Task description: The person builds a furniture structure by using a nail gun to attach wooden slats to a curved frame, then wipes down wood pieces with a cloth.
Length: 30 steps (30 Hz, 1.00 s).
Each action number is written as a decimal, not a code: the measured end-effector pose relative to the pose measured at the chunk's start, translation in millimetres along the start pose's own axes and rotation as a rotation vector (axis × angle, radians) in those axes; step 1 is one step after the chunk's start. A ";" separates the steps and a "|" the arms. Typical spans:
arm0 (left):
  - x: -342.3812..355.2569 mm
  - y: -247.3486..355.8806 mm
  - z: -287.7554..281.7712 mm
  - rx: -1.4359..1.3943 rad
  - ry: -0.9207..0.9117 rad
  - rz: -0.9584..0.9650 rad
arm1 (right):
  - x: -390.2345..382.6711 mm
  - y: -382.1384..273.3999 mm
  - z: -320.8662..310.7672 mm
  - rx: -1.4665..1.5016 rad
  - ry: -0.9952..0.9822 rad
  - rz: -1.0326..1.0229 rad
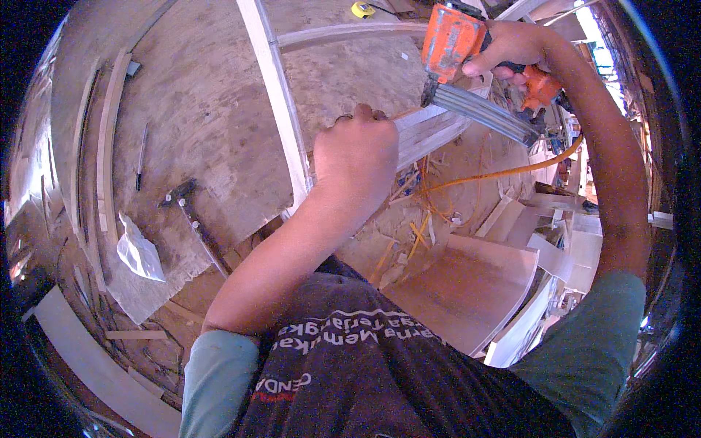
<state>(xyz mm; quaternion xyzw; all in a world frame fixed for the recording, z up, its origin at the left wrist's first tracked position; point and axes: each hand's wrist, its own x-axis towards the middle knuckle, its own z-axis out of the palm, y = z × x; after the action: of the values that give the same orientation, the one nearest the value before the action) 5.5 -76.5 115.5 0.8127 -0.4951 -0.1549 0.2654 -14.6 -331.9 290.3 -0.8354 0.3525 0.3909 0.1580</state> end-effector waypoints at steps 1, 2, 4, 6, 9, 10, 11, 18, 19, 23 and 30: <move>-0.5 0.4 0.2 0.007 0.008 -0.003 | -2.3 -1.7 -0.2 -0.017 0.016 -0.003; -0.8 0.9 0.1 0.013 0.013 0.001 | -4.4 -5.5 0.9 0.015 0.000 -0.017; -1.2 -0.4 -1.7 0.023 0.013 0.000 | -6.3 -18.3 5.3 0.084 -0.031 -0.044; -0.5 -1.7 -1.7 0.028 0.019 -0.006 | -7.9 -33.0 9.9 0.092 -0.071 -0.099; -1.0 -0.3 -0.4 0.022 0.025 -0.004 | -5.0 -35.5 6.3 0.216 -0.235 -0.050; -1.6 0.7 -1.6 0.020 0.024 0.000 | -3.6 -34.1 4.3 0.276 -0.308 -0.012; -2.1 0.4 -2.2 0.020 0.022 0.000 | -2.2 -33.8 4.5 0.264 -0.291 -0.003; -2.8 -0.1 3.9 0.029 0.094 0.012 | -2.6 -40.6 7.5 0.225 -0.248 0.039; -3.6 0.3 4.2 0.032 0.089 0.014 | -2.4 -41.0 8.6 0.223 -0.240 0.039; -1.5 1.9 0.4 0.045 0.070 0.009 | 4.8 -37.4 3.9 0.220 -0.332 -0.056; -16.4 -0.2 -13.2 -0.030 0.229 0.154 | -14.8 -35.6 5.2 0.264 -0.256 -0.116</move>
<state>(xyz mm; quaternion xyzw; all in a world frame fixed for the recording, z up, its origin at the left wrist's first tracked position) 4.8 -58.3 126.0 0.7804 -0.5202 -0.0475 0.3436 1.4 -297.3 297.9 -0.7698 0.3291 0.4346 0.3319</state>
